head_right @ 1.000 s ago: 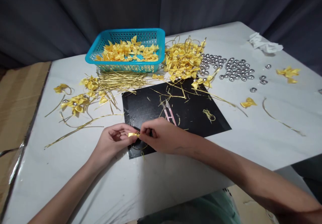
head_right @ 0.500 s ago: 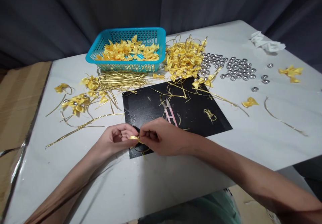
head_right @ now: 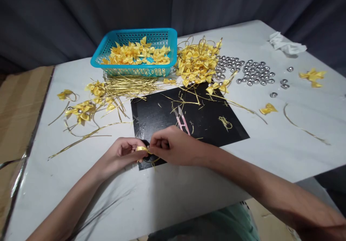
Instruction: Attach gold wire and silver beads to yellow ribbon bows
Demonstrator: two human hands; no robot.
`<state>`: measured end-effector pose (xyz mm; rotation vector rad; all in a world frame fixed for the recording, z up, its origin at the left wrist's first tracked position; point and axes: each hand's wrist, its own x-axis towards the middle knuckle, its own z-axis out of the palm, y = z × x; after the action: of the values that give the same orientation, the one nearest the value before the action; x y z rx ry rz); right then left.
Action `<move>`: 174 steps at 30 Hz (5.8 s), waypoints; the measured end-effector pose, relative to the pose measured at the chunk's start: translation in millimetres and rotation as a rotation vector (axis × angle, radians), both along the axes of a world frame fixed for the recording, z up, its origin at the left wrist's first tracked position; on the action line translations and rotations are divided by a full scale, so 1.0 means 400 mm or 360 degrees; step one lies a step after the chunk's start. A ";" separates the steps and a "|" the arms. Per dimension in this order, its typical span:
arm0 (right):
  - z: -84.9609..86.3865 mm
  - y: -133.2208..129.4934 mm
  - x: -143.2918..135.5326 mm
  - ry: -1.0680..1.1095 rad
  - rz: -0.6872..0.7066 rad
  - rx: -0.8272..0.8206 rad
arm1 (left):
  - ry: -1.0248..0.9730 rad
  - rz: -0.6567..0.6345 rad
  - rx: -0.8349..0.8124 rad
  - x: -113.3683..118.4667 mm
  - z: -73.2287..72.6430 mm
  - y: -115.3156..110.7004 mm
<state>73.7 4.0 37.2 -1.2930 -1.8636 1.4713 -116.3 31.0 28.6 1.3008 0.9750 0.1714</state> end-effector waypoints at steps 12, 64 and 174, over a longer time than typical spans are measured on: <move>-0.004 0.006 0.023 0.0047 -0.0034 0.0338 | -0.0067 0.0222 -0.0089 0.004 0.008 0.006; 0.049 0.009 0.011 -0.0313 0.0550 0.0249 | 0.0009 -0.0397 0.0094 -0.016 0.007 0.013; 0.018 -0.007 0.030 -0.0268 0.0321 0.0680 | -0.0016 -0.0017 0.0079 -0.012 -0.014 0.009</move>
<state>85.5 1.2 44.5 -1.0719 -2.3168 0.9928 -121.0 34.5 22.9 1.3490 0.9604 0.1950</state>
